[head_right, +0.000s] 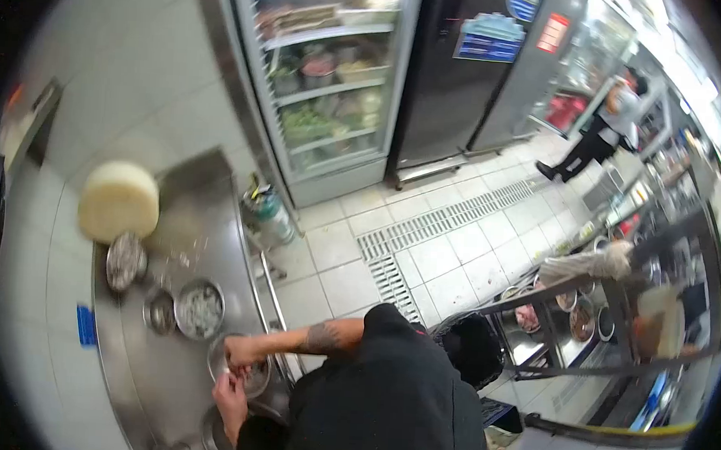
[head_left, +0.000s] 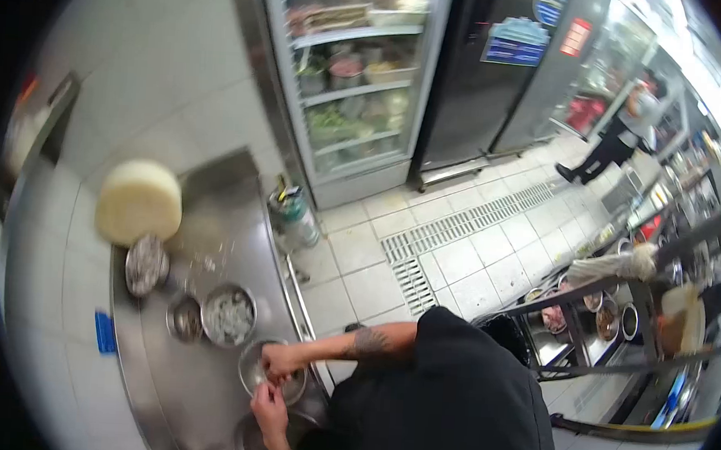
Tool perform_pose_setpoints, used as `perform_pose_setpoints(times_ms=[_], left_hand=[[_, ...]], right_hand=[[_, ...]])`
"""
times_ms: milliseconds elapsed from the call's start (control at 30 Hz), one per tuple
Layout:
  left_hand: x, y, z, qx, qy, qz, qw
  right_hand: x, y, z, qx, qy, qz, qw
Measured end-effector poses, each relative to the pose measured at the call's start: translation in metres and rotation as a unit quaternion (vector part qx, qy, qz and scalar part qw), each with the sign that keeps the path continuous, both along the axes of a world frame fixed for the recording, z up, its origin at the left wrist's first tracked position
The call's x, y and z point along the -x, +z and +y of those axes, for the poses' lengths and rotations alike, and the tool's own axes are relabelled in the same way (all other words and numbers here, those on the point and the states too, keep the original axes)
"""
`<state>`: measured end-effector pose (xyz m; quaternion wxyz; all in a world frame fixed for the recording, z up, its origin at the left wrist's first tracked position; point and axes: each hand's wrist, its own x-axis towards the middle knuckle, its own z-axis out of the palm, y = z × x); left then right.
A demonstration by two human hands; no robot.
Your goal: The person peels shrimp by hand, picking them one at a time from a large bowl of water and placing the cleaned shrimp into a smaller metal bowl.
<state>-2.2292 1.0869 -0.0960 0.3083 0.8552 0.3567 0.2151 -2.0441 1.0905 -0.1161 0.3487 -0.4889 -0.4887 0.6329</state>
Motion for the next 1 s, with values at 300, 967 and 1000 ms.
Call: perform_pose_setpoints(times_ms=[300,967,1000], left_hand=[[-0.006,0.0,0.02,-0.001,-0.082,-0.052,0.995],[0.008,-0.001,0.007,0.228,0.175,-0.209,0.935],[0.01,-0.005,0.006,0.302,0.178,-0.236,0.906]], right_hand=[[-0.01,-0.015,-0.005,0.058,-0.096,0.067,0.991],[-0.025,0.029,0.018,-0.065,0.076,-0.024,0.995],[-0.017,0.028,0.021,-0.062,0.098,-0.024,0.993]])
